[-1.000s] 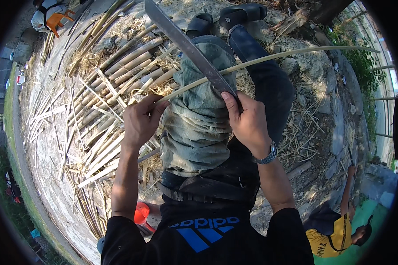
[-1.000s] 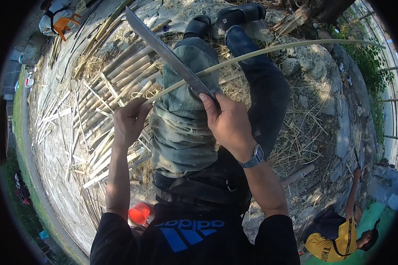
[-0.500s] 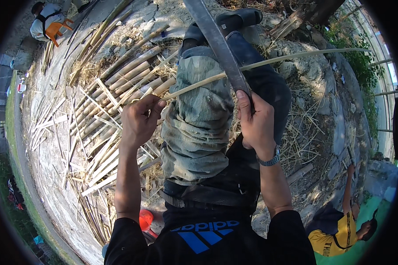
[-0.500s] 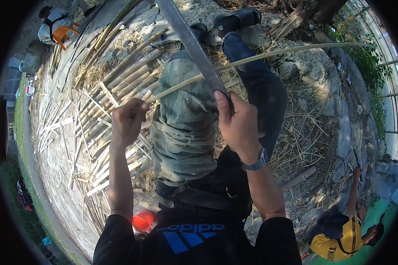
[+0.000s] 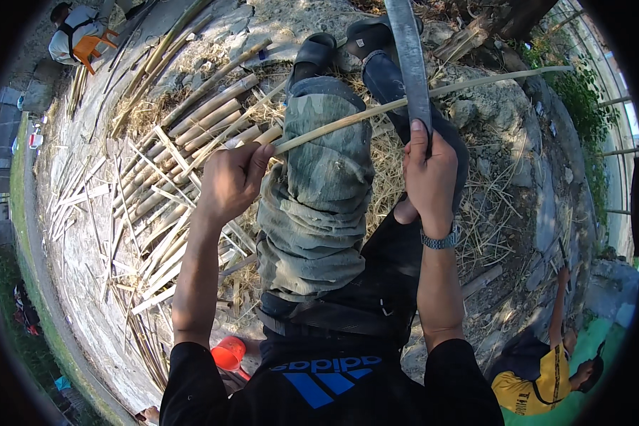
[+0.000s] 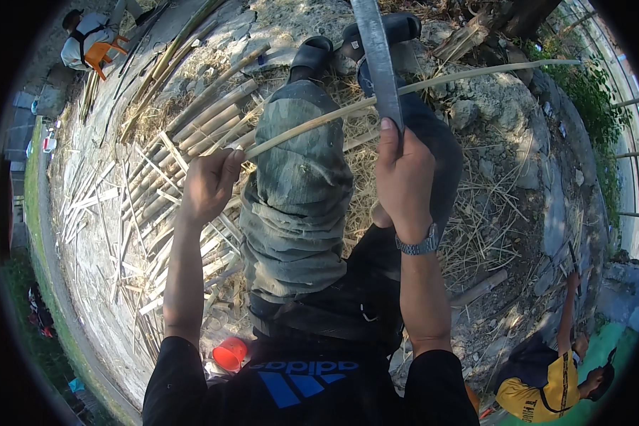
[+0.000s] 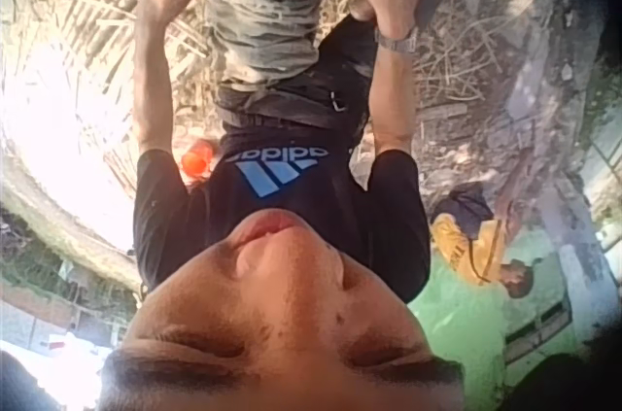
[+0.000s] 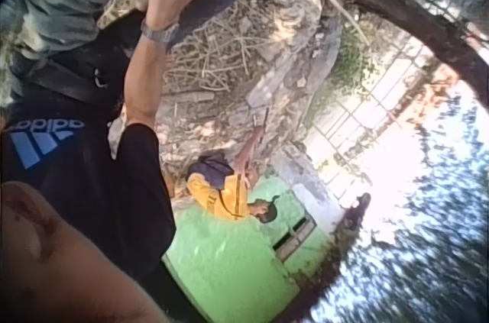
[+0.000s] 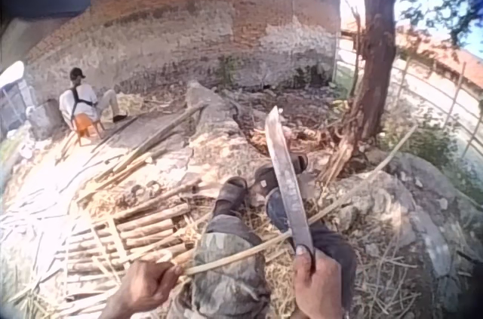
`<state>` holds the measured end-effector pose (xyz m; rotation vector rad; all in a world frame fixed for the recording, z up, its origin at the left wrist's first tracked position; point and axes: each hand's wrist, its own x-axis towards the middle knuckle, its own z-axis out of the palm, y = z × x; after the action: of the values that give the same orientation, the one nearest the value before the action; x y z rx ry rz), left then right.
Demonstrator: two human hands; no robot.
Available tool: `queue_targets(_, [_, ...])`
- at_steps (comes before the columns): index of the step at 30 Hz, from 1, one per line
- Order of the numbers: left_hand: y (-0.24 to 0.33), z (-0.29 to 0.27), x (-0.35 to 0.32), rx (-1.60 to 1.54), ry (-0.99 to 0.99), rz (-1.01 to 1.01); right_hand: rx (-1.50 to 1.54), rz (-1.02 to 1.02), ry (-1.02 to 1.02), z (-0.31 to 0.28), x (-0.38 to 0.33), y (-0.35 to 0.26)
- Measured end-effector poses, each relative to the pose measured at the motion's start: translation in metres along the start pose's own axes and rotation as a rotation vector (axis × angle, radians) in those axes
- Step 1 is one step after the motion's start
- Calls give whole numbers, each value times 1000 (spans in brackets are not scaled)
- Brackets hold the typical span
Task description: The person shaves a thin strip of bamboo by hand using a machete, repeatedly running the blade along the length of the strip while holding it against a protective pad on their leg.
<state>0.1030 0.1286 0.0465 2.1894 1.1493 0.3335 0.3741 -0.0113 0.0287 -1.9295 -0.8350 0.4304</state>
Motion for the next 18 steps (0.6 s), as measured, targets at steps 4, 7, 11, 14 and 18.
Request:
queue_targets(4, [2,7,-7,277,328,280,-75,-237,-129,24,-33,-15])
queue_targets(7, [0,15,-13,297,456,350,-39,-128,-147,2,-18,-8])
queue_targets(11, [0,35,-13,259,510,378,120,79,-10,-9,-5,7])
queue_targets(14, [4,43,-9,186,501,353,2,-172,-119,38,-39,-1])
queue_targets(18, [-9,46,-4,85,451,291,10,-169,-210,22,-39,-10])
